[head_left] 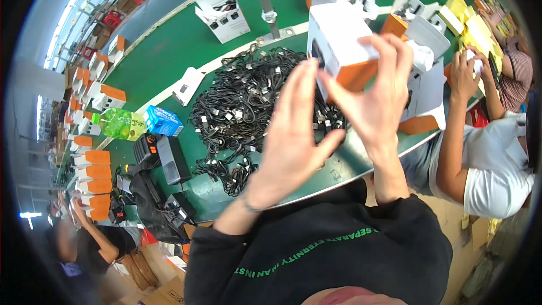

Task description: Placing power banks, cables, and instruction manuals into retail boxes on an assembly line.

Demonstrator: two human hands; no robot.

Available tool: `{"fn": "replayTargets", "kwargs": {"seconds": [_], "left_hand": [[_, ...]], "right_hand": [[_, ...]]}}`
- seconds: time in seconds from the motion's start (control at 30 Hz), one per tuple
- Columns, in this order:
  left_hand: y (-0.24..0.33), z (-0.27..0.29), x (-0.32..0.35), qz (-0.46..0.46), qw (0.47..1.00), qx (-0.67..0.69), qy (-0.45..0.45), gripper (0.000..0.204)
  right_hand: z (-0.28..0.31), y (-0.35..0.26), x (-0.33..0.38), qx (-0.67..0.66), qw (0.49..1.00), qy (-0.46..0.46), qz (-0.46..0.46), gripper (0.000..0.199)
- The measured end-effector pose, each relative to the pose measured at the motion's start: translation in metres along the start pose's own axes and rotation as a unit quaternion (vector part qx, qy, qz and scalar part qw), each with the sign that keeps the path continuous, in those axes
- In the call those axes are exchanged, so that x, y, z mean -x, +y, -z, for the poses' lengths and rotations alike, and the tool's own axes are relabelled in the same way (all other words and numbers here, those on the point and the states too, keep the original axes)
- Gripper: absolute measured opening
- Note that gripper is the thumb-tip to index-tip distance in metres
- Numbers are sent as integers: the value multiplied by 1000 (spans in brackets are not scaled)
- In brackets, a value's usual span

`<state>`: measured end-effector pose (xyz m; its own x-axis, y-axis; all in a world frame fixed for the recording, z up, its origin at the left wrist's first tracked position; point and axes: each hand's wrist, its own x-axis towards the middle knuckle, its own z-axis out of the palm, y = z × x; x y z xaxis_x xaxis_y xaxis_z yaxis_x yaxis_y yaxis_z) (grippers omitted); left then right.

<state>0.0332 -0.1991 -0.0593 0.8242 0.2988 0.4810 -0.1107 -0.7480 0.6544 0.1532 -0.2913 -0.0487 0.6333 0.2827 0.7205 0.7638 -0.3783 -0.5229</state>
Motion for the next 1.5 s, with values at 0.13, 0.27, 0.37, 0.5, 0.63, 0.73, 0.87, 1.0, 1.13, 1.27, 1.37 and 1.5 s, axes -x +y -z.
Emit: {"fn": "replayTargets", "kwargs": {"seconds": [0.13,0.27,0.37,0.5,0.63,0.73,0.87,1.0,1.13,1.27,1.37,1.5], "left_hand": [[11,-62,21,161,866,453,140,110],[-19,-85,36,141,864,480,56,101],[-23,-83,37,163,848,504,-12,102],[-18,-69,38,189,811,549,-77,108],[-23,-59,45,173,804,558,-107,111],[-18,-55,44,171,813,542,-125,114],[-20,-56,44,161,817,529,-161,120],[-26,-52,47,170,818,527,-158,120],[-31,-51,48,162,830,508,-163,123],[-34,-53,51,161,828,504,-187,124],[-32,-55,52,161,828,495,-209,124],[-24,-51,46,144,830,502,-195,122]], "right_hand": [[51,-8,43,-83,984,-152,43,61],[85,38,64,-229,963,-135,40,46],[107,59,56,-171,977,-128,-4,34],[116,68,33,-187,957,-221,-5,26],[112,70,29,-258,928,-270,5,31],[110,64,24,-223,913,-341,33,35],[97,60,16,-171,878,-442,67,38],[88,57,14,-125,869,-455,153,33],[86,49,22,-64,875,-434,205,27],[87,55,26,-57,881,-420,210,28],[92,55,27,-29,888,-431,159,28],[95,55,26,-39,899,-411,149,28]]}}
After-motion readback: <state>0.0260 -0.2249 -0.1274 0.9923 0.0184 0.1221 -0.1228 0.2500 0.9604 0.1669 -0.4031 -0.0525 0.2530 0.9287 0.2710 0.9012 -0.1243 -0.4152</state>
